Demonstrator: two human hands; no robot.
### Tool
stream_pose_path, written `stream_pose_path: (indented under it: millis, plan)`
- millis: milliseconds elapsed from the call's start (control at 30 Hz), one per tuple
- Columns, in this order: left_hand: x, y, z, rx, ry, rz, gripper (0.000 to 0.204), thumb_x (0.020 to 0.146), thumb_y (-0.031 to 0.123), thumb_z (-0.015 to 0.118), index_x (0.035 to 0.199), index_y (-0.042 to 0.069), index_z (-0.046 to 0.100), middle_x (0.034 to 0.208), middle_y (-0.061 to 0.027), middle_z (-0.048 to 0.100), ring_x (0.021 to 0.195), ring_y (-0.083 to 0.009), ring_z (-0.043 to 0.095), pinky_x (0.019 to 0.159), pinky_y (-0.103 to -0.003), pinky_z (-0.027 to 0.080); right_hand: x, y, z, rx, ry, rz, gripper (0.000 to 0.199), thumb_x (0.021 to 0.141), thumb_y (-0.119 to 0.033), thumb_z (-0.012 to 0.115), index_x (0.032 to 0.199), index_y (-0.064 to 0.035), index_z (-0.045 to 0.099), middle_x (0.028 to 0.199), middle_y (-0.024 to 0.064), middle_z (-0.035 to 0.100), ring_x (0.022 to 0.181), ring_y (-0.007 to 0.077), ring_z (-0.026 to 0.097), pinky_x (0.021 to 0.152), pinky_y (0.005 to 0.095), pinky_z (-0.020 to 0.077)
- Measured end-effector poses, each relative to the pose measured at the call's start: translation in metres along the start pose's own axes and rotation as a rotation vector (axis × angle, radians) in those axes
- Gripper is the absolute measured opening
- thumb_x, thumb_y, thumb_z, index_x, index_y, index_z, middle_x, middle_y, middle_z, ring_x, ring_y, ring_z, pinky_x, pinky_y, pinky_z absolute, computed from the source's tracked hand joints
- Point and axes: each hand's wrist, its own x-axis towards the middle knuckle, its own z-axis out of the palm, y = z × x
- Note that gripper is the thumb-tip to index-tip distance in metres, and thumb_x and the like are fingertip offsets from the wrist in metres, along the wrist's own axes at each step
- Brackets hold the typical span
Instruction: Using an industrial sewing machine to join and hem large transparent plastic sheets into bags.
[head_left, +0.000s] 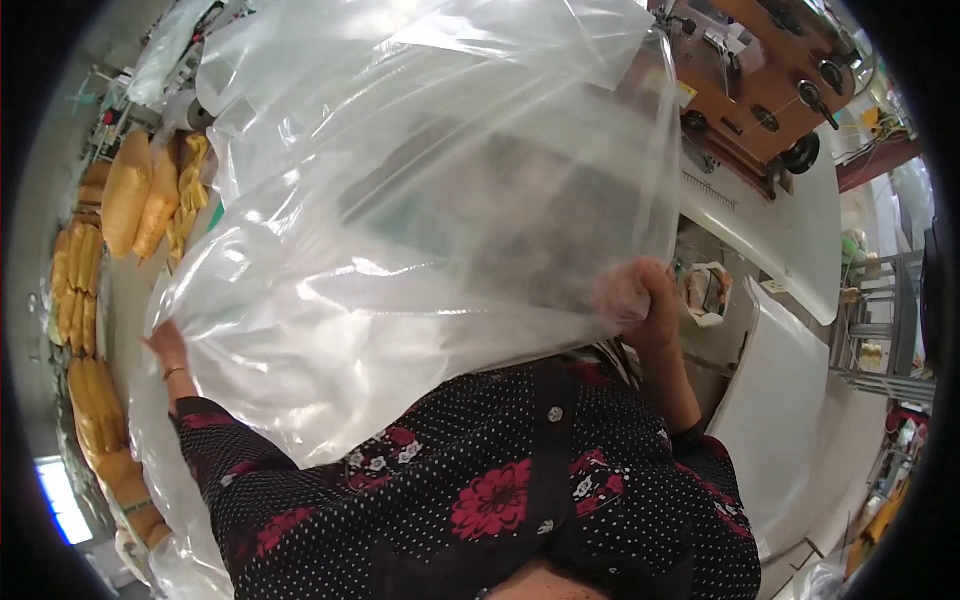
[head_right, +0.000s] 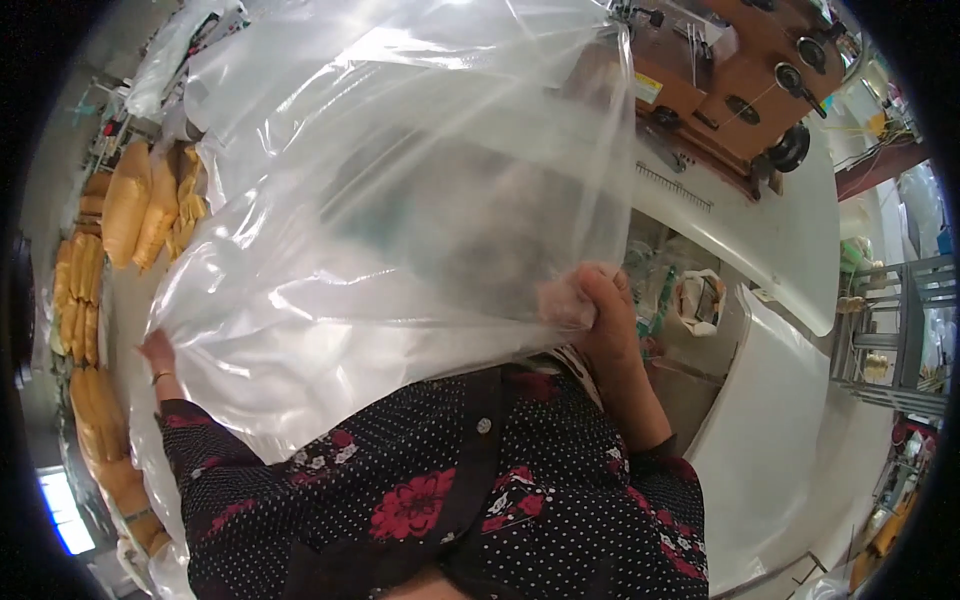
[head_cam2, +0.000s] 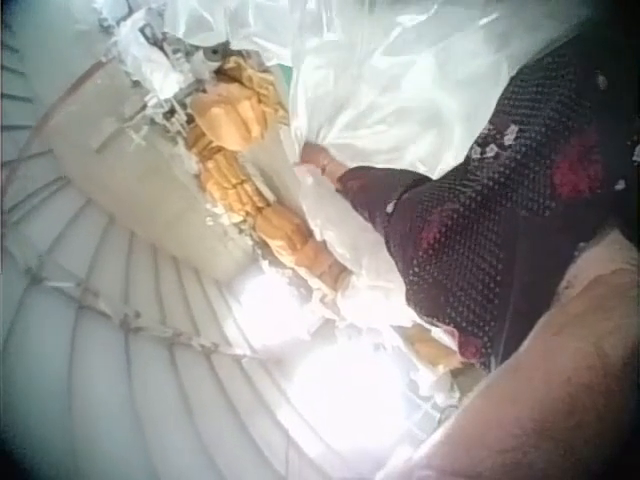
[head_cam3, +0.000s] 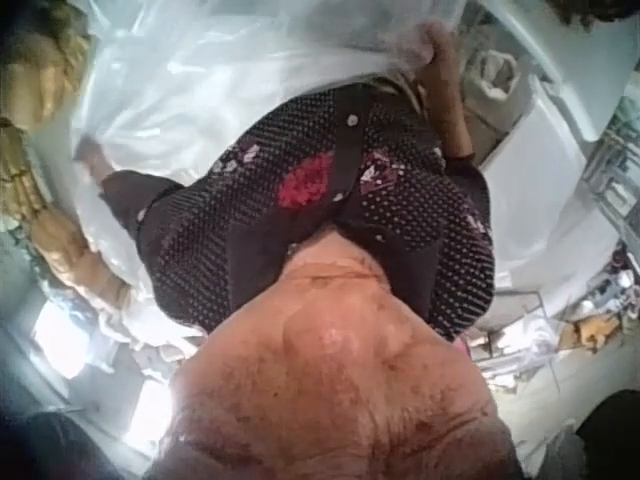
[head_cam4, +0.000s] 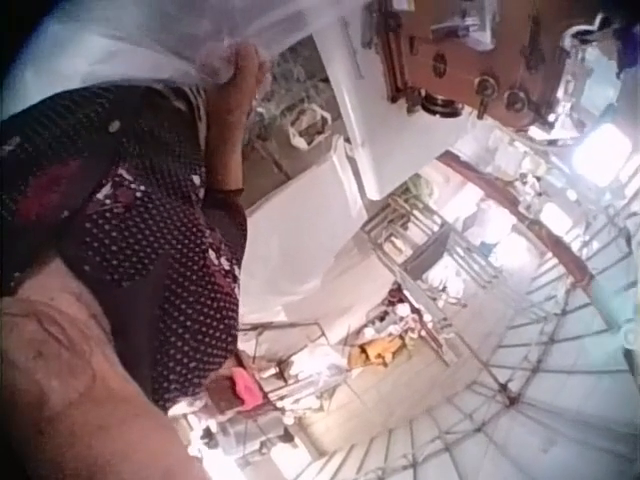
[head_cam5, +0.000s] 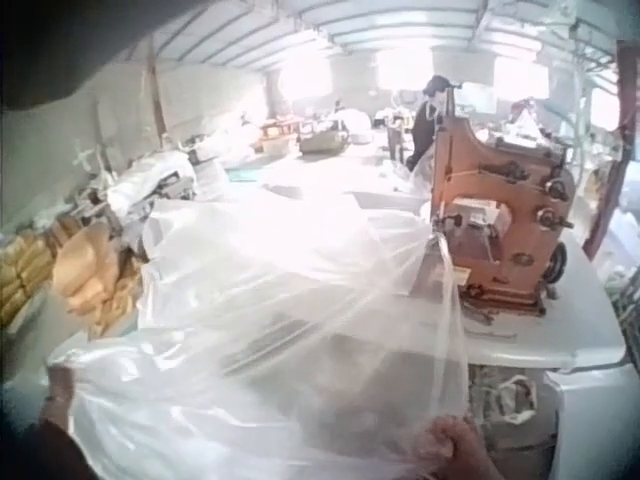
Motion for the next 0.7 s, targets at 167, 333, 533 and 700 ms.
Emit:
stream_pose_path:
  millis: [167, 333, 533, 700]
  plan:
    - [0.067, -0.006, -0.032, -0.186, -0.309, 0.354, 0.019, 0.094, 0.017, 0.051, 0.1, 0.008, 0.067, 0.095, -0.0135, 0.066, 0.091, -0.029, 0.064, 0.081, -0.043, 0.052, 0.026, 0.052, -0.046, -0.327, 0.398, 0.012, 0.026, 0.098, -0.027, 0.059, 0.082, -0.0061, 0.063, 0.067, 0.0, 0.058, 0.058, 0.0098, 0.055, 0.052, 0.0264, 0.0444]
    - [0.152, 0.148, -0.383, -0.514, -0.008, 0.491, 0.025, 0.085, 0.003, 0.053, 0.11, 0.004, 0.058, 0.101, -0.0122, 0.06, 0.096, -0.0301, 0.059, 0.084, -0.04, 0.048, 0.031, 0.052, -0.07, -0.567, 0.428, -0.011, 0.027, 0.096, -0.028, 0.063, 0.083, -0.0044, 0.066, 0.069, -0.0016, 0.061, 0.058, 0.0067, 0.055, 0.053, 0.0242, 0.0436]
    - [0.201, 0.236, -0.549, -0.978, 0.754, 0.528, 0.078, 0.08, 0.022, 0.076, 0.146, 0.008, 0.038, 0.152, -0.0162, 0.037, 0.136, -0.0326, 0.04, 0.109, -0.042, 0.037, 0.002, 0.022, 0.005, -0.536, 0.068, -0.03, 0.027, 0.094, -0.025, 0.063, 0.077, -0.0046, 0.067, 0.065, -0.0043, 0.058, 0.058, 0.0032, 0.051, 0.052, 0.021, 0.0383]
    - [0.276, 0.281, -0.543, -1.911, 0.498, 0.343, 0.018, 0.091, 0.017, 0.068, 0.099, 0.002, 0.074, 0.075, -0.0084, 0.071, 0.084, -0.0179, 0.069, 0.093, -0.035, 0.048, -0.003, 0.038, -0.035, -0.503, 0.231, -0.01, 0.029, 0.095, -0.023, 0.062, 0.07, -0.0085, 0.062, 0.064, -0.0072, 0.053, 0.057, 0.002, 0.045, 0.052, 0.0226, 0.0335]
